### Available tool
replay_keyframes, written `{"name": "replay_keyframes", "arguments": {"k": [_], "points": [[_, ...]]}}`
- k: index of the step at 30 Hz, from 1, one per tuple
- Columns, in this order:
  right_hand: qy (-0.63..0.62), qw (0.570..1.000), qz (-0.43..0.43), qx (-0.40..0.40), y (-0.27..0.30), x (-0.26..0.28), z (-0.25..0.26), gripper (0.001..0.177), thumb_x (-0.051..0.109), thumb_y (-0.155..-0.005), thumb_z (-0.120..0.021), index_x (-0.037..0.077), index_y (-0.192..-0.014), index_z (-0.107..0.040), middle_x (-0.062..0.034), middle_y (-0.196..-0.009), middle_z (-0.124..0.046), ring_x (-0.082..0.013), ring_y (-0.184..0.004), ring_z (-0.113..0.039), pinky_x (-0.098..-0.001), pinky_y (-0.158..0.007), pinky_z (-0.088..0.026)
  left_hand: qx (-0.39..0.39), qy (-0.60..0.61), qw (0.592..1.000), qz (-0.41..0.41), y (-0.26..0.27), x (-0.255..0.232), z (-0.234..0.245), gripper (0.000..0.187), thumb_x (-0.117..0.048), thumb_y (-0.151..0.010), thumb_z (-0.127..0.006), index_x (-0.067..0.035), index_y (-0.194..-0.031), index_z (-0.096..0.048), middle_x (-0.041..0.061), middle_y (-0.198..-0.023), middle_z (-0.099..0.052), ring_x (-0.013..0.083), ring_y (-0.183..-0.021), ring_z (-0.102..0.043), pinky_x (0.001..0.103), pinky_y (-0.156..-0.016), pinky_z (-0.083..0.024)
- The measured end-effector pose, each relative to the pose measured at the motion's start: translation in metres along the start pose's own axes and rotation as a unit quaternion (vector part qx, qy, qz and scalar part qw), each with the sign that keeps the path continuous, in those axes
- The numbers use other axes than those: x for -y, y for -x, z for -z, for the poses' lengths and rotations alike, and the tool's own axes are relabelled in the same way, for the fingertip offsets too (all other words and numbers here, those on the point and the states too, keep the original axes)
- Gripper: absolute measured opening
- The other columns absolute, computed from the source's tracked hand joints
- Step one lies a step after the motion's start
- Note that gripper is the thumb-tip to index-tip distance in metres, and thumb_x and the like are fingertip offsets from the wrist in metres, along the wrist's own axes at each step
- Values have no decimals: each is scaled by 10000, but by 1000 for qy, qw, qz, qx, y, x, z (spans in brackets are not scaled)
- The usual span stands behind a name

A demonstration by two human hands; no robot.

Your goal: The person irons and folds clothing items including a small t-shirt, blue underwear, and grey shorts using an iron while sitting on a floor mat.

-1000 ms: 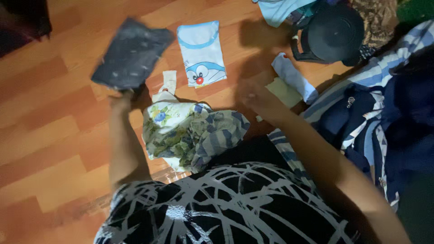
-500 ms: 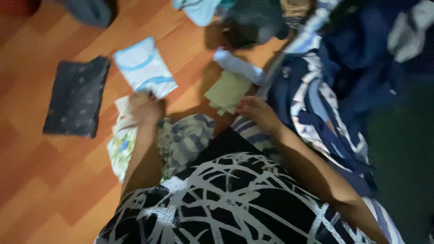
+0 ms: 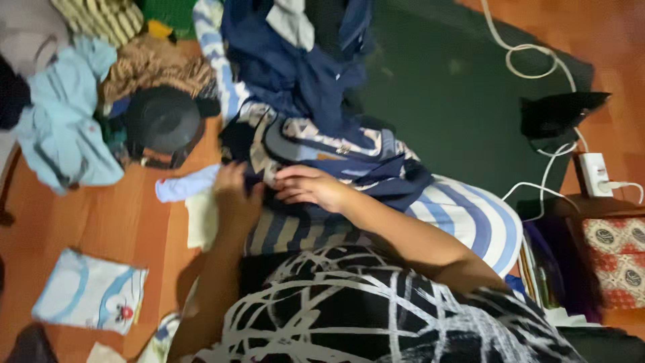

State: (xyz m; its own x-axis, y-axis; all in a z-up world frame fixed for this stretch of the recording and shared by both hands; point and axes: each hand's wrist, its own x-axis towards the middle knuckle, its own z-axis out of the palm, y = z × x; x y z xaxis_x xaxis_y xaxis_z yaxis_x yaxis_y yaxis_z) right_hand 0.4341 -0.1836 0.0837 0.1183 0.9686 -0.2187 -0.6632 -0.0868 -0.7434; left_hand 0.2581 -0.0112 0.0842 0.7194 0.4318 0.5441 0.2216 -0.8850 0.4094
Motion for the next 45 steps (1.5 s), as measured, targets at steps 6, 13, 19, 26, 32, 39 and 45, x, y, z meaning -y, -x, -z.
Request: {"name": "replay_keyframes", "arguments": {"k": [6,13,19,26,32,39,45], "points": [[-48,979,71,-182,55,27,83,282,174,-999,-592,79,-1265,-578,-90,-1190,-679,-229,-1060,-689,-379,-900,-580,49,119,983,-131,-76,-66,-86,473,-357,-978,-722,-68,-1327,-584,194,-1259,-608,390,-1192,-536,601,-1033,-427],[95,931,119,-330,-32,76,117,586,106,-813,-715,222,-1336,-477,-74,-1273,-523,-247,-950,-563,-436,-835,-533,208,-78,971,-88,-73,-86,-108,496,-380,-851,-681,-133,-1277,-623,88,-1409,-531,300,-1409,-368,653,-1131,-251],[643,567,393,-332,-155,154,127,670,242,-711,-912,129,-1304,-624,-377,-1469,-359,-513,-1322,-405,-493,-1088,-389,177,-45,979,-89,-76,-81,-109,495,-364,-813,-698,-111,-1236,-648,118,-1382,-562,324,-1383,-399,636,-1128,-232],[415,677,428,-430,-182,155,154,351,165,-983,-713,29,-1307,-707,-171,-1287,-680,-323,-1203,-639,-410,-1060,-481,126,-12,986,-105,-82,-73,-110,461,-356,-814,-710,-93,-1190,-663,80,-1320,-601,280,-1356,-447,610,-1154,-223],[254,638,529,-499,-113,202,133,458,63,-979,-581,8,-1434,-567,-137,-1376,-563,-237,-1098,-545,-327,-903,-485,99,17,991,-92,-88,-72,-112,434,-325,-780,-714,-122,-1162,-671,38,-1280,-608,262,-1338,-456,589,-1161,-220],[518,655,485,-258,-144,280,104,383,147,-1017,-616,34,-1381,-643,-139,-1434,-623,-292,-1402,-535,-389,-1231,-360,83,24,992,-97,-89,-68,-120,445,-335,-767,-732,-128,-1157,-672,27,-1279,-602,257,-1325,-456,601,-1147,-211],[265,882,375,-108,-191,275,118,415,266,-1095,-577,-10,-1396,-650,-66,-1455,-604,-219,-1127,-526,-352,-997,-427,92,9,991,-100,-94,-71,-118,458,-352,-726,-750,-147,-1127,-670,18,-1241,-602,241,-1297,-466,572,-1121,-238]]}}
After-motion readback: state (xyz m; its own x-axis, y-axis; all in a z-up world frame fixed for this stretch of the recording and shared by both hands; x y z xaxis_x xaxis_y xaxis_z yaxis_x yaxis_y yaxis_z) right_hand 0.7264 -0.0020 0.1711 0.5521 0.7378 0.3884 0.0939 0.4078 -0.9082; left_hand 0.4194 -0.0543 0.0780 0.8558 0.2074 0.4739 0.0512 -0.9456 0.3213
